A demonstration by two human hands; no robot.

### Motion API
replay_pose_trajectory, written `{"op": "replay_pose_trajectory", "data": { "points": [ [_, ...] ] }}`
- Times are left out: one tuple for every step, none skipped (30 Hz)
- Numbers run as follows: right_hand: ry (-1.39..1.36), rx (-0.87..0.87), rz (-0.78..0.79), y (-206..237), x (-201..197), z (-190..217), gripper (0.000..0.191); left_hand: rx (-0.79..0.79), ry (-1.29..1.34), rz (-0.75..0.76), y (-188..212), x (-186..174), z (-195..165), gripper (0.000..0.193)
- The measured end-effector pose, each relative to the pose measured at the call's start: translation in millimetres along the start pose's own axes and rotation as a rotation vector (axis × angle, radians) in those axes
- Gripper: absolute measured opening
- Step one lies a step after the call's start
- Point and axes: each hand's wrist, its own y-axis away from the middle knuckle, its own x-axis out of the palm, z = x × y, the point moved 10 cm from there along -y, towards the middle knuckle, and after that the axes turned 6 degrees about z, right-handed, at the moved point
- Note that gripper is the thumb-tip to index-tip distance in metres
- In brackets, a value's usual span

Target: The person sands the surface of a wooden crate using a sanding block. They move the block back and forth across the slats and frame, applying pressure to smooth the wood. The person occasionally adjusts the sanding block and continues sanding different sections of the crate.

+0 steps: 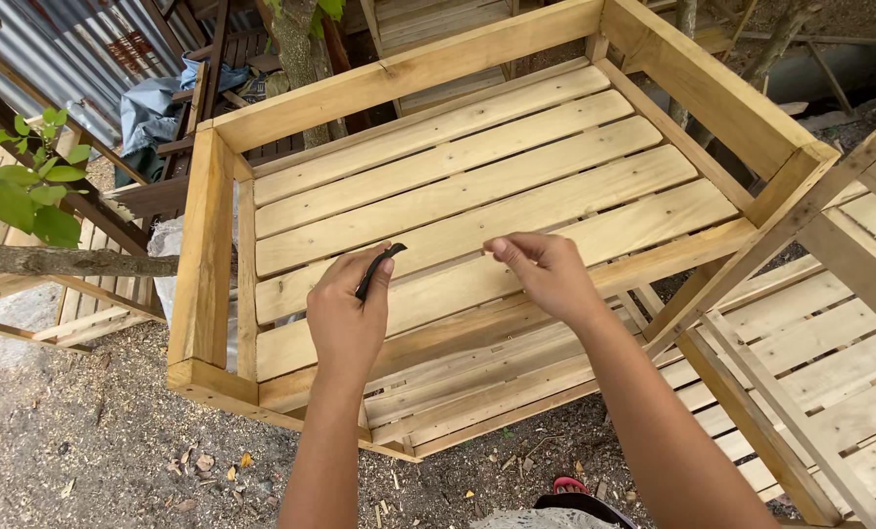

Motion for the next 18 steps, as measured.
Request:
{"op": "replay_pose_trajectory", "data": {
  "points": [
    [0.026,0.005,-0.100,-8.5,-30.4,-12.1,0.036,-0.002,-0.048,-0.016,-11.3,13.1,-4.5,0.017],
    [0.101,0.043,-0.150,-17.1,-49.7,-26.8,0.033,-0.017,-0.130,0.039,-22.3,39.4,-8.8,0.016],
    [0.173,0.082,-0.199,-23.8,-65.9,-41.3,0.031,-0.032,-0.212,0.097,-30.5,70.0,-12.4,0.016],
    [0.244,0.123,-0.248,-28.3,-79.6,-55.0,0.030,0.000,-0.250,0.168,-34.5,104.1,-20.2,0.015],
    [0.307,-0.023,-0.285,-32.5,-86.6,-49.8,0.030,0.033,-0.287,0.240,-36.5,138.1,-26.3,0.015],
    [0.368,-0.171,-0.320,-33.3,-90.0,-42.9,0.030,0.065,-0.324,0.275,-33.5,165.4,-31.6,0.020],
    [0.430,-0.322,-0.354,-30.4,-89.0,-35.0,0.031,0.101,-0.360,0.308,-27.3,189.2,-37.0,0.026],
    [0.350,-0.278,-0.330,-34.1,-91.1,-46.5,0.030,0.137,-0.396,0.341,-24.0,207.2,-39.6,0.034],
    [0.268,-0.228,-0.303,-36.9,-90.2,-57.2,0.029,0.151,-0.413,0.321,-19.3,214.4,-40.7,0.037],
    [0.180,-0.168,-0.278,-39.1,-90.4,-67.9,0.028,0.165,-0.430,0.313,-11.8,218.1,-41.1,0.041],
    [0.162,-0.152,-0.268,-39.2,-90.1,-71.7,0.027,0.182,-0.446,0.304,-3.9,218.8,-41.6,0.045],
    [0.151,-0.144,-0.260,-39.3,-89.9,-74.0,0.026,0.185,-0.444,0.312,4.9,218.6,-41.2,0.044],
    [0.143,-0.140,-0.251,-39.3,-90.4,-75.4,0.025,0.188,-0.440,0.316,11.5,216.6,-40.5,0.043],
    [0.183,-0.137,-0.248,-39.2,-90.0,-75.3,0.024,0.186,-0.437,0.321,18.4,215.9,-40.3,0.042],
    [0.220,-0.135,-0.242,-39.2,-90.2,-75.3,0.023,0.178,-0.425,0.325,22.3,216.5,-39.7,0.043],
    [0.256,-0.137,-0.237,-39.3,-89.4,-74.9,0.022,0.172,-0.416,0.325,23.6,217.5,-38.8,0.044],
    [0.264,-0.142,-0.240,-39.1,-89.7,-74.6,0.022,0.166,-0.407,0.323,24.0,219.7,-38.6,0.045],
    [0.271,-0.145,-0.240,-39.1,-89.3,-74.7,0.021,0.145,-0.379,0.262,19.5,217.8,-37.4,0.040]
  ]
}}
